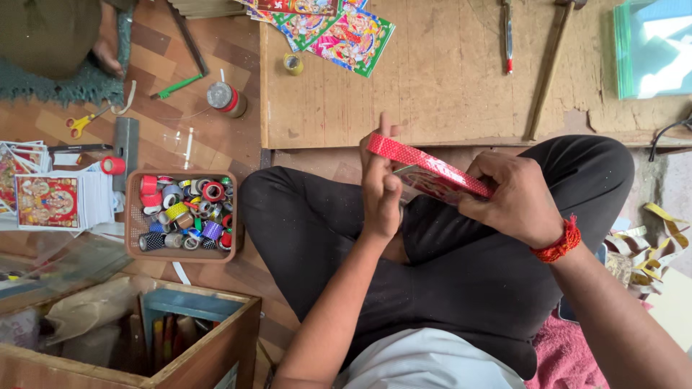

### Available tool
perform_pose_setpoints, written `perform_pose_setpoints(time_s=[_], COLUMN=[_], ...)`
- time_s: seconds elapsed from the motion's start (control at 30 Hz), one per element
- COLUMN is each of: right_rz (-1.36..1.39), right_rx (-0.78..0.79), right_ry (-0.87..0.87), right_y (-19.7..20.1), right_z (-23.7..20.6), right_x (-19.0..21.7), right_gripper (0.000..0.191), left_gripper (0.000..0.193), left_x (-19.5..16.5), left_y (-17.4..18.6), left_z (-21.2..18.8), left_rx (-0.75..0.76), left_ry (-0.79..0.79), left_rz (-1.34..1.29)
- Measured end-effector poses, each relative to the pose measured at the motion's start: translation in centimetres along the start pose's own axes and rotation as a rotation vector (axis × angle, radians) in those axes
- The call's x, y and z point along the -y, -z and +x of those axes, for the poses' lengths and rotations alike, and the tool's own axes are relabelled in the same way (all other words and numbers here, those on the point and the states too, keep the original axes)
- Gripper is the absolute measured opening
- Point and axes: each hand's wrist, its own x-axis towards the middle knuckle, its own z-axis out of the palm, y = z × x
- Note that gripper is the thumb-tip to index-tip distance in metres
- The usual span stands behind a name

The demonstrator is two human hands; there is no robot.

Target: The person sits on the floor and wraps red patterned tape around the edges of small printed religious image boards, pressing the tape down along each side. They set finished boards on a stack, pick up new boards and printed image sheets, and align the images on the board faces.

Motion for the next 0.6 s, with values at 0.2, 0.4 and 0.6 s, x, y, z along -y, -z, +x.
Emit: perform_pose_setpoints(time_s=[0.2,0.4,0.6], right_rz=[0.011,-0.165,-0.263], right_rx=[0.002,-0.229,-0.388], right_ry=[-0.014,0.203,0.301], right_y=[0.1,-0.1,-3.6], right_z=[0.0,-1.1,-1.1], right_x=[-0.2,2.9,5.6], right_gripper=[0.025,0.048,0.041], left_gripper=[0.113,0.107,0.103], left_x=[0.4,1.0,1.4], left_y=[0.9,-0.1,-0.8], left_z=[-0.6,-1.4,-1.7], left_rx=[0.15,0.136,0.09], left_ry=[0.084,0.178,0.234], left_rz=[0.006,-0.037,-0.131])
